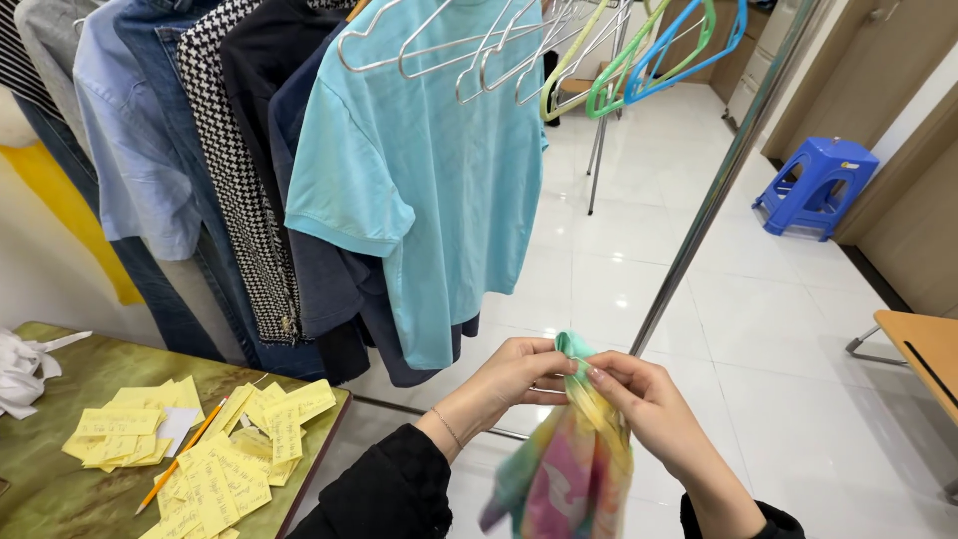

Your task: Hanging various items of clothing onto a metal rack using plastic hangers.

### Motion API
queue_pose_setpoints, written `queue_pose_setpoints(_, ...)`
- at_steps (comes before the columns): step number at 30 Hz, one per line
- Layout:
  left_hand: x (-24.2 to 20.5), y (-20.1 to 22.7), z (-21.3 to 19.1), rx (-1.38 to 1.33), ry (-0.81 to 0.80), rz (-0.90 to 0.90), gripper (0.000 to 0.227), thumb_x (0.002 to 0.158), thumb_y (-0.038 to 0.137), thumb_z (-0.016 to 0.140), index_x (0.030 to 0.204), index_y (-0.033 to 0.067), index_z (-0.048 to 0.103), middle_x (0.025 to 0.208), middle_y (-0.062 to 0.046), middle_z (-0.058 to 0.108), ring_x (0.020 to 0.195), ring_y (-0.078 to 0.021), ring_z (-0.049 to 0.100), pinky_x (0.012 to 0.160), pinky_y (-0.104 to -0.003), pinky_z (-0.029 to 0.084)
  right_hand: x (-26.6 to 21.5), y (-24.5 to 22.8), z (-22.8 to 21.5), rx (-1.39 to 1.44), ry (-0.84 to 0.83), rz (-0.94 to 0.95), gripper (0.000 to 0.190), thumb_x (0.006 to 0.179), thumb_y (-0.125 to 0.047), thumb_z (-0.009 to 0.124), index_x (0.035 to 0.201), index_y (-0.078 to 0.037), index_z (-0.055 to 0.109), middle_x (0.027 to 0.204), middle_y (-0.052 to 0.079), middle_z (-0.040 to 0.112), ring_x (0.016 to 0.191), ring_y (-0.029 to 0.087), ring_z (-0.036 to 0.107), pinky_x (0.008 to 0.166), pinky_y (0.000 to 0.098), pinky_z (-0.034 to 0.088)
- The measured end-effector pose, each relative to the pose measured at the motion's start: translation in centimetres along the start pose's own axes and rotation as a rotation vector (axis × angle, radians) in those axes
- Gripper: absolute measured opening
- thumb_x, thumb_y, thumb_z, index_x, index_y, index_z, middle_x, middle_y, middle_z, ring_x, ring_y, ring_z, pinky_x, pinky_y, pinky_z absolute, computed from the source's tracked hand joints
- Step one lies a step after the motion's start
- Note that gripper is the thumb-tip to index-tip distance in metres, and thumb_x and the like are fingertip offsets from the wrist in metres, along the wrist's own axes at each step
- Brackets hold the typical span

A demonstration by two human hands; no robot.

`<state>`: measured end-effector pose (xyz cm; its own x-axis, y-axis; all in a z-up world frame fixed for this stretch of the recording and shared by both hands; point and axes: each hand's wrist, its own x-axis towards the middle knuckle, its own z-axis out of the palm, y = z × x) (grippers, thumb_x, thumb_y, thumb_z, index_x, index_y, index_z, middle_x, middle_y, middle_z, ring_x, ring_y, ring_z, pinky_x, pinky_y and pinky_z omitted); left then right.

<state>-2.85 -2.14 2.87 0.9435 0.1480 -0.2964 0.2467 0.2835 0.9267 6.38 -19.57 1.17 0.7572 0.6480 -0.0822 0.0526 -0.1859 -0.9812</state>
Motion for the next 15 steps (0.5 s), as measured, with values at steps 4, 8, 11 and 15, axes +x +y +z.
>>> queue_pose_setpoints(4,0.7,0.5,0.1,0.045,-0.077,0.06,0.018,0.091,0.014,0.066,0.107,0.0074,0.074,0.1,-0.003,0.074,0.097,-0.0144,0.073,0.096,-0.031,0.064,0.4,-0.5,-0.4,0.043,0.047,-0.023,0.025,0.099,-0.017,0.066,0.103,0.003,0.082,0.086,0.015,0.082,0.077,0.023,0.073,0.069,0.0324,0.054)
queue_pose_setpoints(8,0.8,2.2,-0.7,0.06,-0.092,0.094,0.024,0.092,0.017,0.071,0.113,0.0053,0.075,0.102,-0.006,0.076,0.097,-0.0153,0.073,0.098,-0.033,0.063,1.8,-1.2,-0.6,0.038,0.068,-0.07,0.025,0.1,-0.016,0.065,0.104,0.002,0.082,0.088,0.015,0.082,0.081,0.023,0.074,0.072,0.0322,0.055)
queue_pose_setpoints(11,1.8,2.6,-2.3,0.068,0.011,0.146,0.01,0.091,0.008,0.069,0.098,0.0053,0.075,0.092,-0.002,0.072,0.089,-0.0116,0.069,0.092,-0.031,0.065,2.5,-3.1,-0.9,0.079,0.114,-0.036,0.027,0.102,-0.017,0.063,0.105,0.003,0.08,0.09,0.016,0.08,0.079,0.026,0.071,0.065,0.0354,0.051)
queue_pose_setpoints(15,3.2,3.3,-2.8,0.573,0.43,0.387,0.018,0.082,0.032,0.067,0.072,0.0188,0.06,0.067,0.009,0.06,0.069,-0.0091,0.056,0.072,-0.027,0.045,4.9,-4.3,0.4,0.052,0.072,-0.158,0.024,0.101,-0.014,0.065,0.107,0.002,0.08,0.09,0.016,0.082,0.078,0.023,0.074,0.067,0.0332,0.056)
